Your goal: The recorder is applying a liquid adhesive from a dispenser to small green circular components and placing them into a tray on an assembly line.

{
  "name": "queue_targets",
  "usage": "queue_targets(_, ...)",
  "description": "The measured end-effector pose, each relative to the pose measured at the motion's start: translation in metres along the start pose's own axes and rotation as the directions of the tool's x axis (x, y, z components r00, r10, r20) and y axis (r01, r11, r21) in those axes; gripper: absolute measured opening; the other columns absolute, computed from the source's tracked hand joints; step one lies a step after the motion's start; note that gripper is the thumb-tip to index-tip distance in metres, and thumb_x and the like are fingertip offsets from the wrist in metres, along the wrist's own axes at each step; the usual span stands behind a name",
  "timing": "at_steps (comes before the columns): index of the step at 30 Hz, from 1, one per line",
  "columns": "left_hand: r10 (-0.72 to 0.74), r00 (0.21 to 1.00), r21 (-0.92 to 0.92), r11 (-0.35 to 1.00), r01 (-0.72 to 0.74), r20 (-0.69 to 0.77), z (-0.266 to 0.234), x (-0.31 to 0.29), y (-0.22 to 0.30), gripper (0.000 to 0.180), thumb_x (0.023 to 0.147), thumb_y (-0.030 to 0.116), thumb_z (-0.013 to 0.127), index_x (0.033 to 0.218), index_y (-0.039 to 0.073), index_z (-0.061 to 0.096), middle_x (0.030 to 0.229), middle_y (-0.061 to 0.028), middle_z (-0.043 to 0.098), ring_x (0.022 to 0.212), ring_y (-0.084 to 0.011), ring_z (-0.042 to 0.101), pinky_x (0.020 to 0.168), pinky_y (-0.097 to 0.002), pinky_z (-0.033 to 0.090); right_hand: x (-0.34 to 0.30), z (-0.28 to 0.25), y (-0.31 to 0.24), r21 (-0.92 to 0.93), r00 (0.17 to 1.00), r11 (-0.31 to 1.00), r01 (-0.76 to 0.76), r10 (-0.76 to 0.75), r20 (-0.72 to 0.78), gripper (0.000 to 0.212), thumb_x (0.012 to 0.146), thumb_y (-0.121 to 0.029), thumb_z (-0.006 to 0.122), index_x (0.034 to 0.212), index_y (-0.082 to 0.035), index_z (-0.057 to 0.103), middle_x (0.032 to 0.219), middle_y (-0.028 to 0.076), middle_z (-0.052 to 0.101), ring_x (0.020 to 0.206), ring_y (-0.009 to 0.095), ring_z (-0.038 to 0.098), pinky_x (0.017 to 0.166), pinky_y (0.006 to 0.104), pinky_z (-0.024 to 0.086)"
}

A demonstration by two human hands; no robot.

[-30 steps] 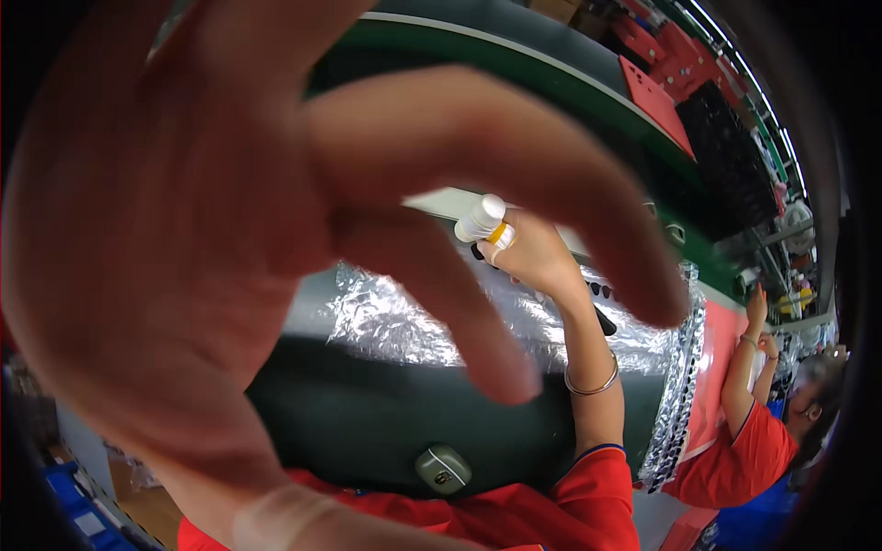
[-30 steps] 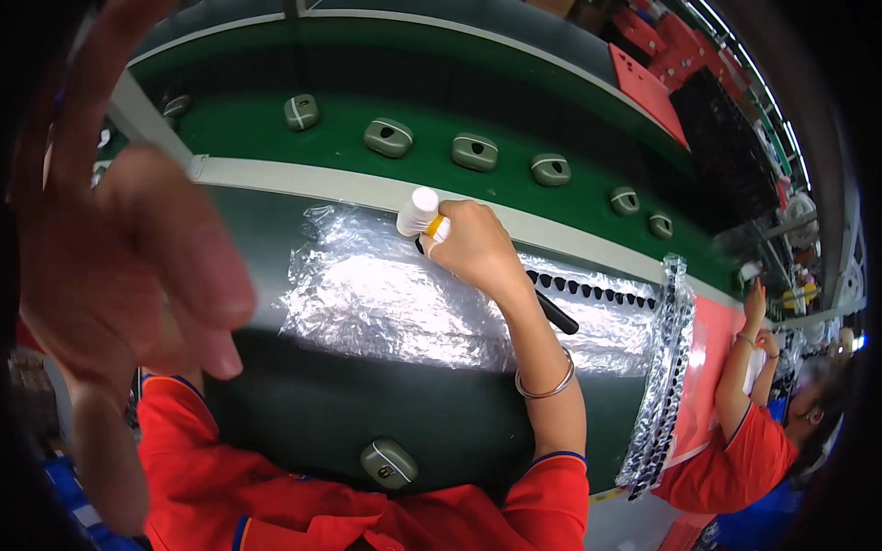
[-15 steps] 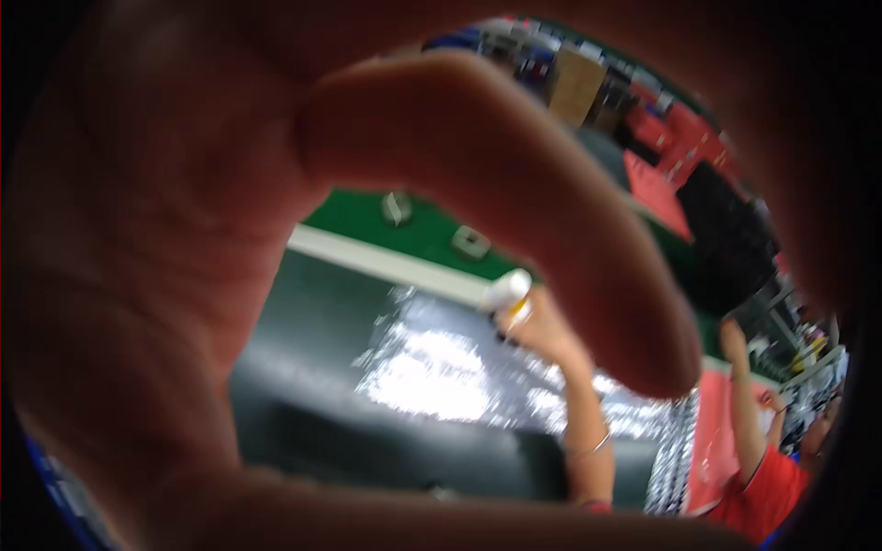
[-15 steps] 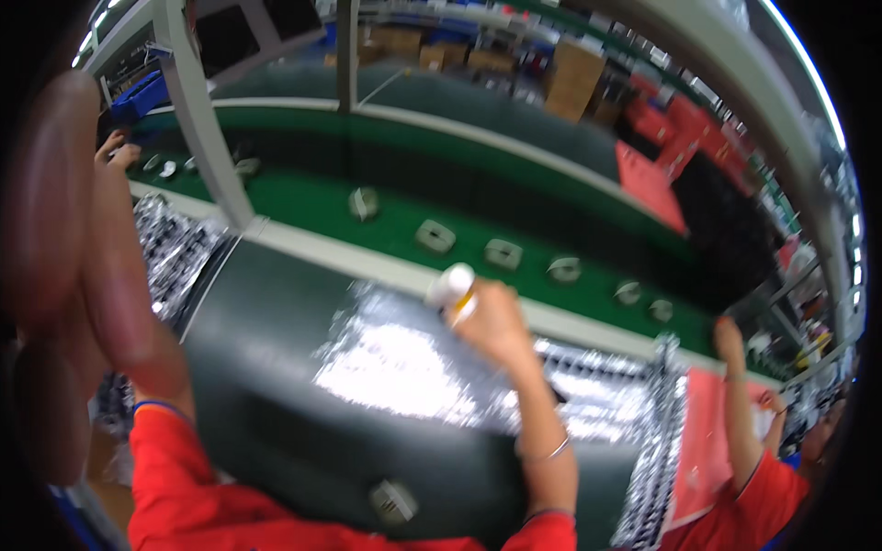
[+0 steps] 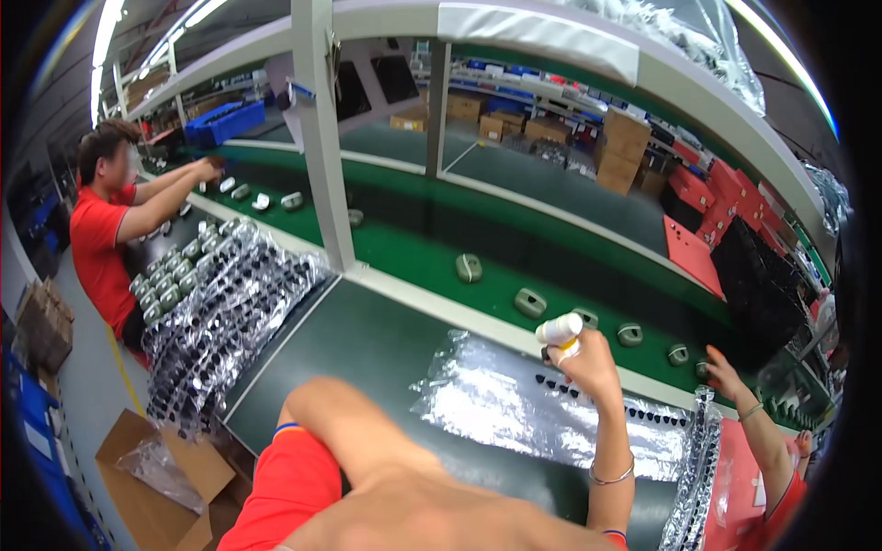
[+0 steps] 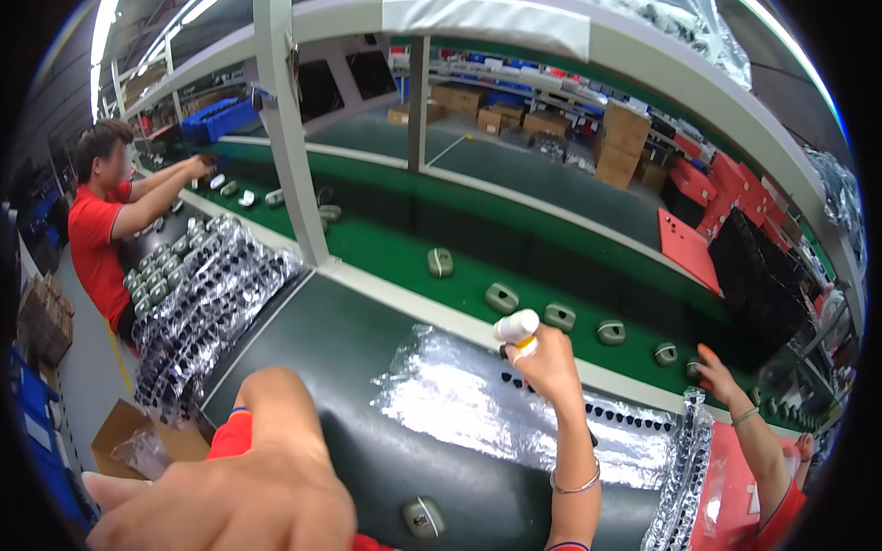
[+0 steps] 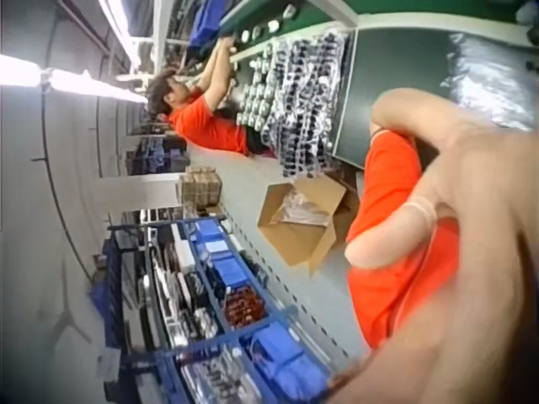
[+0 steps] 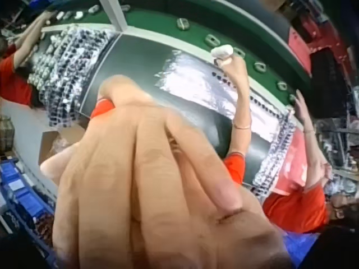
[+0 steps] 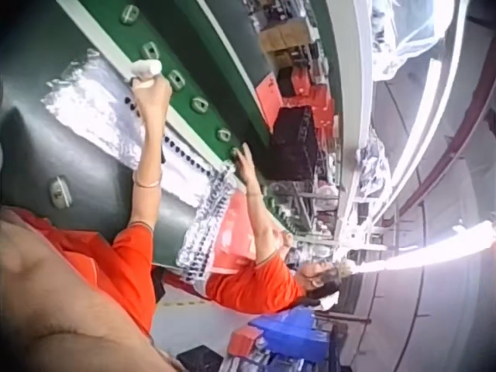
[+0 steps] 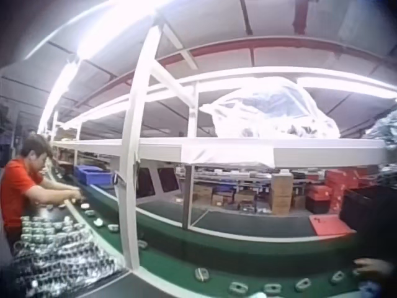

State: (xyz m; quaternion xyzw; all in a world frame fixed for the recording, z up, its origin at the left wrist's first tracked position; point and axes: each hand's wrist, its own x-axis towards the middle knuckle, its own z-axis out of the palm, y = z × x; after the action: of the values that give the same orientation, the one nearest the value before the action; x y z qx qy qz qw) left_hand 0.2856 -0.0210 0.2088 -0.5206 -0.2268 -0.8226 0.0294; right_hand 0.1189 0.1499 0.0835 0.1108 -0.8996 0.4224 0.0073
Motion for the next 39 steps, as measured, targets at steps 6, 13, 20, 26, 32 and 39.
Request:
queue_targets(6,-0.089,0.992,-0.229,0.967,0.109,0.093,-0.012,0.012,-0.017,0.036,0.09,0.03,0.036,0.109,0.0,0.042,0.104,-0.0118,0.053,0.093,-0.0198,0.053,0.081,-0.03,0.039,-0.009,-0.005,-0.012,0.018,1.0,0.999,-0.028,0.028,0.001,0.024,0.07,-0.006,0.06,0.091,0.005,0.061,0.065,0.006,0.06,0.043,0.009,0.05,0.037,0.0235,0.04)
queue_targets(13,-0.165,0.943,-0.488,0.822,0.294,0.289,-0.012,0.007,-0.053,0.053,0.093,0.04,0.026,0.12,-0.003,0.041,0.112,-0.0119,0.054,0.105,-0.0166,0.049,0.092,-0.0261,0.032,0.003,0.006,0.002,-0.008,0.998,0.998,0.058,-0.058,0.016,0.022,0.071,-0.006,0.06,0.09,0.005,0.058,0.065,0.006,0.06,0.04,0.009,0.048,0.035,0.0224,0.038)
queue_targets(20,-0.375,0.708,-0.457,0.566,0.686,0.599,-0.038,-0.013,-0.058,0.06,0.093,0.046,0.023,0.127,-0.002,0.037,0.117,-0.0121,0.052,0.112,-0.0152,0.046,0.098,-0.0252,0.028,0.003,-0.004,-0.003,-0.015,0.988,0.987,-0.158,0.157,-0.005,0.024,0.071,-0.007,0.06,0.093,0.004,0.06,0.07,0.01,0.063,0.047,0.011,0.055,0.038,0.0235,0.042)
queue_targets(26,-0.459,0.221,0.147,0.639,0.755,0.86,-0.114,-0.028,-0.084,0.014,0.086,0.012,0.053,0.09,-0.001,0.051,0.085,-0.0117,0.058,0.083,-0.0251,0.059,0.076,-0.0341,0.047,0.009,-0.018,0.008,0.023,0.987,0.989,-0.147,0.148,-0.061,0.025,0.071,-0.008,0.061,0.091,0.005,0.059,0.067,0.011,0.061,0.044,0.013,0.055,0.04,0.0258,0.044)
queue_targets(32,-0.328,0.844,0.889,-0.329,0.319,-0.425,-0.294,-0.038,-0.122,0.047,0.072,0.032,0.066,0.109,0.006,0.053,0.103,-0.0123,0.055,0.09,-0.0281,0.057,0.076,-0.0375,0.047,0.002,-0.039,0.01,0.121,0.955,0.974,-0.193,0.214,-0.206,0.024,0.073,-0.01,0.062,0.092,0.005,0.058,0.069,0.006,0.06,0.042,0.007,0.048,0.037,0.02,0.038)
queue_targets(39,-0.294,0.611,0.678,-0.347,0.648,-0.735,-0.375,-0.053,-0.142,0.07,0.067,0.03,0.073,0.123,0.005,0.038,0.108,-0.0119,0.052,0.095,-0.0254,0.054,0.07,-0.0329,0.048,0.012,-0.019,0.009,0.108,0.979,0.982,-0.156,0.168,-0.119,0.022,0.072,-0.007,0.063,0.091,0.005,0.059,0.068,0.006,0.061,0.044,0.006,0.049,0.038,0.0215,0.04)
